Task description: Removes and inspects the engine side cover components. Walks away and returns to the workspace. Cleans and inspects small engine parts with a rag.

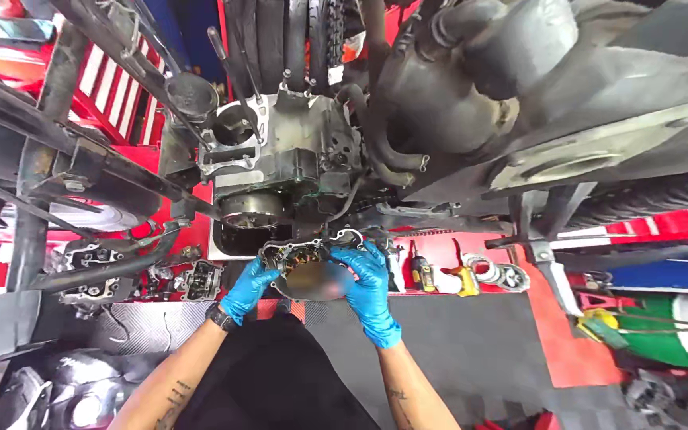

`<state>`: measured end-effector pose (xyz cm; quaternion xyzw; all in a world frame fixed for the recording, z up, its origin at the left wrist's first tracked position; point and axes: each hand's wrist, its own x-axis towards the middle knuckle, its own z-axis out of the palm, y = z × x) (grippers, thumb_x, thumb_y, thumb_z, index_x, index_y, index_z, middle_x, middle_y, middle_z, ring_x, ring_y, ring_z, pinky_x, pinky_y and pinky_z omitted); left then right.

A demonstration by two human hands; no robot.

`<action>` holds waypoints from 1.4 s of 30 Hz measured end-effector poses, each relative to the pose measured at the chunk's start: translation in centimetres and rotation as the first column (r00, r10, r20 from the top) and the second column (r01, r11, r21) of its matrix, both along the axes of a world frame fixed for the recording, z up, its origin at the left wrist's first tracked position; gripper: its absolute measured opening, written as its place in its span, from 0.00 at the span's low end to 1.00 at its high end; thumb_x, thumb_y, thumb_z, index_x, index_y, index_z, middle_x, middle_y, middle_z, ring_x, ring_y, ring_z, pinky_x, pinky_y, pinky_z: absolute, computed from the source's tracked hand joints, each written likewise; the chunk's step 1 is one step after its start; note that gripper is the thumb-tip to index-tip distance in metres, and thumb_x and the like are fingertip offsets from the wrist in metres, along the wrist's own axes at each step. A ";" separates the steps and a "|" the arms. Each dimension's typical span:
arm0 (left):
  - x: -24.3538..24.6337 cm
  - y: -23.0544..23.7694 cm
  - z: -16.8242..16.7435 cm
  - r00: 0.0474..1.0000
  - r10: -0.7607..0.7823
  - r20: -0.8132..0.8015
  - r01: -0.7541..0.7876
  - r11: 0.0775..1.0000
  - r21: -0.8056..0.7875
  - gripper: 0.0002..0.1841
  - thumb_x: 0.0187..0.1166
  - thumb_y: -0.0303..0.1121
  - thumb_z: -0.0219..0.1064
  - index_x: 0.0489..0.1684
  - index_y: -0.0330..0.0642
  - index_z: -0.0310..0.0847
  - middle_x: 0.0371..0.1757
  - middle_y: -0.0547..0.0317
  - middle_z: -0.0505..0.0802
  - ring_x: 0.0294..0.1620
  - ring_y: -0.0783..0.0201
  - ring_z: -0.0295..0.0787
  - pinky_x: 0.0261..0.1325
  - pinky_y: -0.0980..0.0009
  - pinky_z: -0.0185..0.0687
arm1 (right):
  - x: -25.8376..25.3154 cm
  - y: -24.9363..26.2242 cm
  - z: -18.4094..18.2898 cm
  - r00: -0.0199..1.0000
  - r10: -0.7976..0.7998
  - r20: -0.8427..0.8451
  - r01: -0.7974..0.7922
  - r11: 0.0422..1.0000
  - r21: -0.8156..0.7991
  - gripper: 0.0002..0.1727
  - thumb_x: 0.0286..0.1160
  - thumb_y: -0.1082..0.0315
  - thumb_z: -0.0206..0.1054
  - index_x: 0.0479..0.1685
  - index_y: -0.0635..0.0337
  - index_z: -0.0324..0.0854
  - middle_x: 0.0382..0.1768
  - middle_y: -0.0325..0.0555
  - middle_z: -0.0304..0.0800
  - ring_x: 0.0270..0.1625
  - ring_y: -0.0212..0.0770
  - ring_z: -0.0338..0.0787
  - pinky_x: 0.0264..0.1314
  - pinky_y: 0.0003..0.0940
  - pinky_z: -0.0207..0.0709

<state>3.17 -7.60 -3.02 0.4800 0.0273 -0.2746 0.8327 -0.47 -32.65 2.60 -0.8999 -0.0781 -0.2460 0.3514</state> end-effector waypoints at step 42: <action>-2.6 9.3 -9.1 0.954 -0.243 -0.174 0.240 0.970 -0.036 0.42 0.75 0.42 0.71 0.88 0.34 0.56 0.86 0.43 0.74 0.86 0.51 0.70 0.85 0.56 0.69 | -29.5 0.9 -14.7 0.441 -0.447 -0.778 0.860 0.459 0.224 0.17 0.84 0.62 0.65 0.54 0.69 0.88 0.42 0.51 0.96 0.43 0.38 0.96 0.53 0.38 0.91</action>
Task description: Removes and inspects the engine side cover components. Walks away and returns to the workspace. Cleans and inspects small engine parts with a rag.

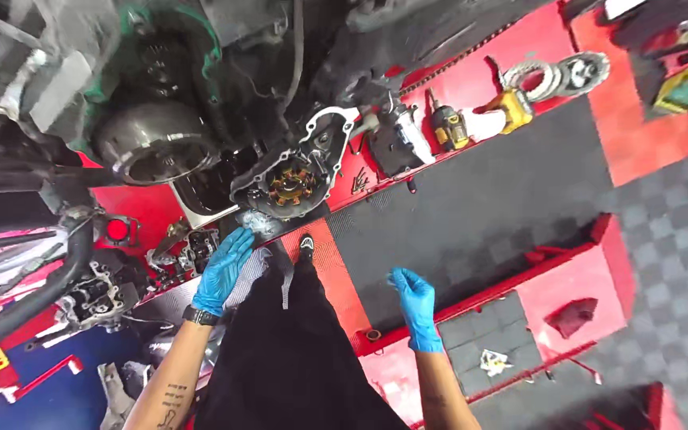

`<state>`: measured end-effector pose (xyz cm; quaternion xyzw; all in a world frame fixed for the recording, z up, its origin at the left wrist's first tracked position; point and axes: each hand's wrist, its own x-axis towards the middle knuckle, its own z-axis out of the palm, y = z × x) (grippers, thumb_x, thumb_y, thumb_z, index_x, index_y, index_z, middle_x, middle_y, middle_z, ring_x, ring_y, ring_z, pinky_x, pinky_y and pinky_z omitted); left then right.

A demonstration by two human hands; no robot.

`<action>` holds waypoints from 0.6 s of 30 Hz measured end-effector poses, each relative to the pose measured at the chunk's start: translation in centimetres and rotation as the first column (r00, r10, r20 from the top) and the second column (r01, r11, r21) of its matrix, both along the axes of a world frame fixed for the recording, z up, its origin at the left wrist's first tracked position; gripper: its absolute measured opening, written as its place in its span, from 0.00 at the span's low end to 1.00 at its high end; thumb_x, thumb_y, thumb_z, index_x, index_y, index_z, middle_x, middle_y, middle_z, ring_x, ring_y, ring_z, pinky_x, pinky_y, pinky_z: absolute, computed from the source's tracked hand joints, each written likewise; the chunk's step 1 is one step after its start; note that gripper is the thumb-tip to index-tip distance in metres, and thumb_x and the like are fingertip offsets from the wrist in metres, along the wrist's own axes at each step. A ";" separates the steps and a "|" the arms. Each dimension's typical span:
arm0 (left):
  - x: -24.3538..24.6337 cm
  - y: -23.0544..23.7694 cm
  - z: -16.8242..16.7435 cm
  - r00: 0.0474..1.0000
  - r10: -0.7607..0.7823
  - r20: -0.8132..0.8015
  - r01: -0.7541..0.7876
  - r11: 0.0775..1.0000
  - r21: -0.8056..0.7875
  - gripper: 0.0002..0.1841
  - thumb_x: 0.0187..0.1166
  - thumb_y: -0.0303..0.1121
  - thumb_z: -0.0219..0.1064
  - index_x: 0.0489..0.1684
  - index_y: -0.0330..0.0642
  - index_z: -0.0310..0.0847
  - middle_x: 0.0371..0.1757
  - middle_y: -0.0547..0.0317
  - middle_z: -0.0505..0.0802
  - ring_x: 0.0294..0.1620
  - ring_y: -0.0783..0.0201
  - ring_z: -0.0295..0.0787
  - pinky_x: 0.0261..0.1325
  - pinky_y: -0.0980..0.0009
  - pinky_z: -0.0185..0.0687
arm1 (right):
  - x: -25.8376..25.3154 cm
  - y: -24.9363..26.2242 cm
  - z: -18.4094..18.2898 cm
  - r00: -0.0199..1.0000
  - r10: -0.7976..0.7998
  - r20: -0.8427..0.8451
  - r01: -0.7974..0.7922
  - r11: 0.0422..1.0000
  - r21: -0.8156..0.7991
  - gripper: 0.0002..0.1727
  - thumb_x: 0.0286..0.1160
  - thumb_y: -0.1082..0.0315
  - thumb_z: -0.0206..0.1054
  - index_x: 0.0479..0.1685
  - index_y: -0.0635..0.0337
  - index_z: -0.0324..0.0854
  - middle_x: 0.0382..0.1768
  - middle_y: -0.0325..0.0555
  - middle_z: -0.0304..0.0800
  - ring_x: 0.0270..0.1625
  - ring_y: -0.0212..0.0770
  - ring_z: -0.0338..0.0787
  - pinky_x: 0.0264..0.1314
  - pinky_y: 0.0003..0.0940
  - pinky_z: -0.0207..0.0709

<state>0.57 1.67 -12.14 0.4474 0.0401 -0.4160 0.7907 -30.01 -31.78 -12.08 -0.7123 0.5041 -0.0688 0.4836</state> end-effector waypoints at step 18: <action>-4.0 -3.0 -12.2 0.337 -0.776 0.533 -0.444 0.368 0.817 0.24 0.87 0.45 0.59 0.30 0.32 0.89 0.28 0.45 0.92 0.32 0.51 0.92 0.40 0.48 0.88 | -6.5 7.0 -30.4 0.797 0.440 -0.415 -0.193 0.835 0.515 0.23 0.69 0.59 0.78 0.61 0.62 0.86 0.53 0.63 0.91 0.58 0.62 0.90 0.63 0.66 0.80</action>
